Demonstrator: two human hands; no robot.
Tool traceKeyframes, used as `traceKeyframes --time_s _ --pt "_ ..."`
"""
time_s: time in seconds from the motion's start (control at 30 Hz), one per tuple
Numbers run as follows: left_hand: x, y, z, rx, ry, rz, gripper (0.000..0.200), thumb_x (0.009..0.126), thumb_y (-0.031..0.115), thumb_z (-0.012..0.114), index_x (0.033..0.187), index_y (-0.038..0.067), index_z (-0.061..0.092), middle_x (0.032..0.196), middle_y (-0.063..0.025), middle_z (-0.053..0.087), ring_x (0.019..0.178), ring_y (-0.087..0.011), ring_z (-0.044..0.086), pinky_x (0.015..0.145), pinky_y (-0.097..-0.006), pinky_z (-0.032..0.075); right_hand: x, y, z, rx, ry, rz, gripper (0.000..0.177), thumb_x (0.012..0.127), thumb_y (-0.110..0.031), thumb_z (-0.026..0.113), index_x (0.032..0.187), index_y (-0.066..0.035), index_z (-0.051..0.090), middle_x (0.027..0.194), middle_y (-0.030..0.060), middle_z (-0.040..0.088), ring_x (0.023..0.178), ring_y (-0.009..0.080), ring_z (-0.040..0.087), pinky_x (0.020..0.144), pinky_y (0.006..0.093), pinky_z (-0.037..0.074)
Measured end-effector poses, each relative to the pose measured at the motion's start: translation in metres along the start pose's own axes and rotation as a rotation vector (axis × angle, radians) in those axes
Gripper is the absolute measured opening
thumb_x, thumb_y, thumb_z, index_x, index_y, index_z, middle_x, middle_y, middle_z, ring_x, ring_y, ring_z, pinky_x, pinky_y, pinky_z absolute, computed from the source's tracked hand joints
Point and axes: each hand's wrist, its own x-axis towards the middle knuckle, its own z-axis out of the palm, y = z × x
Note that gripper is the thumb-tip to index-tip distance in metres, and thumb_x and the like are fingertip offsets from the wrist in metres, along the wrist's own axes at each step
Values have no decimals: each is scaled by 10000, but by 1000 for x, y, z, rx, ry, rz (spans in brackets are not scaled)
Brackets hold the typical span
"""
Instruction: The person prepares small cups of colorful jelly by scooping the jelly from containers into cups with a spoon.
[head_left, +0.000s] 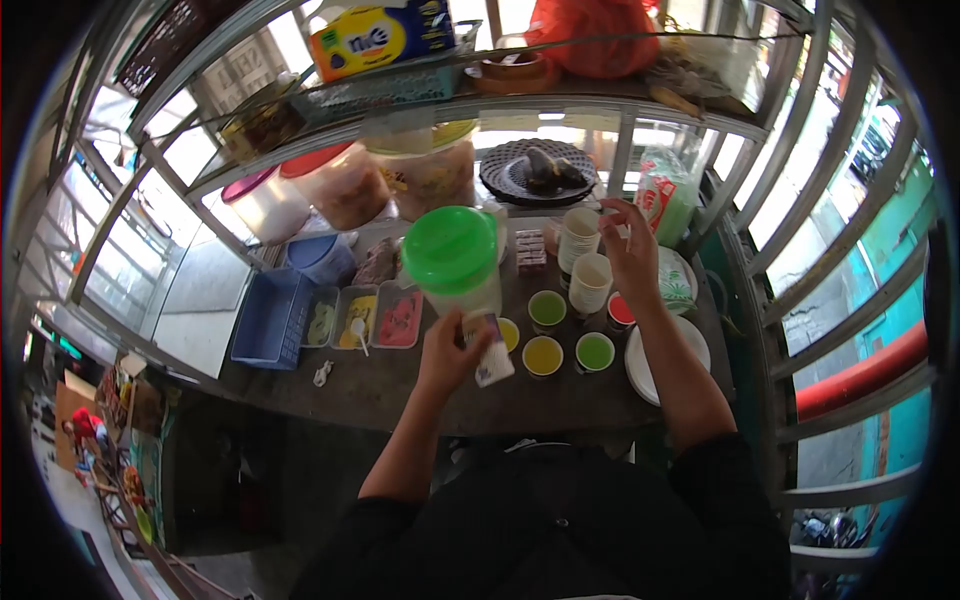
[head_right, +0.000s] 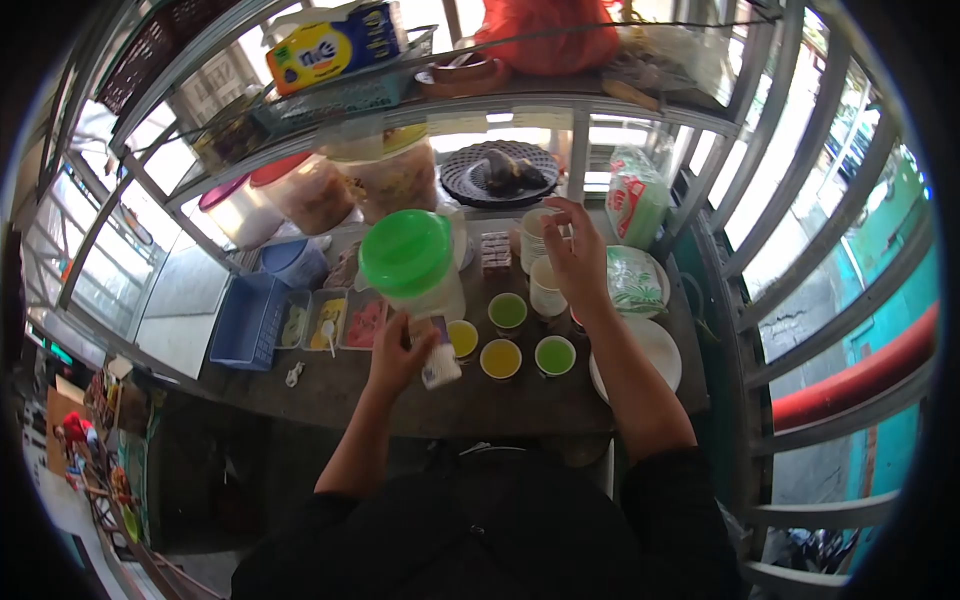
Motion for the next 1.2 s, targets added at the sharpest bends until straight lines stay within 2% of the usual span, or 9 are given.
traceKeyframes --time_s 0.1,0.2,0.3,0.4,0.57,0.7,0.9,1.1,1.2 --pt "-38 -25 -13 91 -67 -72 439 758 309 858 912 5 583 1046 -165 633 871 -305 646 724 -424 504 -4 -27 33 224 -209 101 248 1030 -237 596 1157 -41 679 768 -17 580 632 29 474 574 225 373" --pt "-72 -69 -16 66 112 100 424 728 262 877 968 32 614 1316 -181 543 1122 -340 610 902 -439 519 -15 -53 74 344 -421 139 315 1069 -286 525 1072 -17 689 690 -47 492 626 24 422 553 224 314" --pt "-96 -92 -30 170 207 -46 477 704 189 896 1078 70 624 1504 -170 402 1367 -374 469 1064 -466 470 -22 -68 118 502 -590 172 380 1084 -334 492 1047 -8 684 678 -59 453 619 24 386 555 224 290" --pt "-116 -106 -49 86 232 -186 601 690 215 912 1210 131 623 1552 -166 363 1389 -398 450 1086 -495 453 -39 -73 164 611 -683 164 456 1091 -408 455 1050 -9 673 663 -59 429 585 29 348 541 220 260" --pt "-132 -117 -83 106 255 -184 723 706 197 906 1346 169 571 1554 -147 349 1349 -373 494 1054 -472 482 -64 -80 224 684 -917 133 581 1098 -485 370 1030 16 656 612 -43 402 535 45 321 524 227 255" --pt "-135 -136 -108 115 269 -113 762 717 184 899 1393 182 547 1552 -140 343 1322 -369 516 1046 -470 490 -90 -76 272 810 -935 413 612 1078 -505 358 835 -11 624 534 -41 338 485 68 303 505 258 267" --pt "-132 -166 -157 41 223 0 922 648 275 951 1434 118 495 1522 -174 395 1374 -398 459 1085 -480 450 -129 -73 354 1102 -834 768 509 997 -459 419 758 -38 575 527 -25 290 504 126 351 552 304 314" --pt "-130 -207 -221 27 266 49 931 682 224 923 1481 122 455 1437 -181 508 1330 -384 518 1087 -457 458 -188 -67 434 1076 -737 989 367 985 -331 433 886 -23 607 752 73 554 678 173 473 738 338 417" --pt "-127 -231 -246 -54 246 -22 901 699 191 906 1477 109 458 1396 -182 559 1307 -360 553 1076 -436 470 -212 -47 465 1136 -841 835 329 992 -231 390 952 2 619 826 79 584 771 158 531 777 313 432"
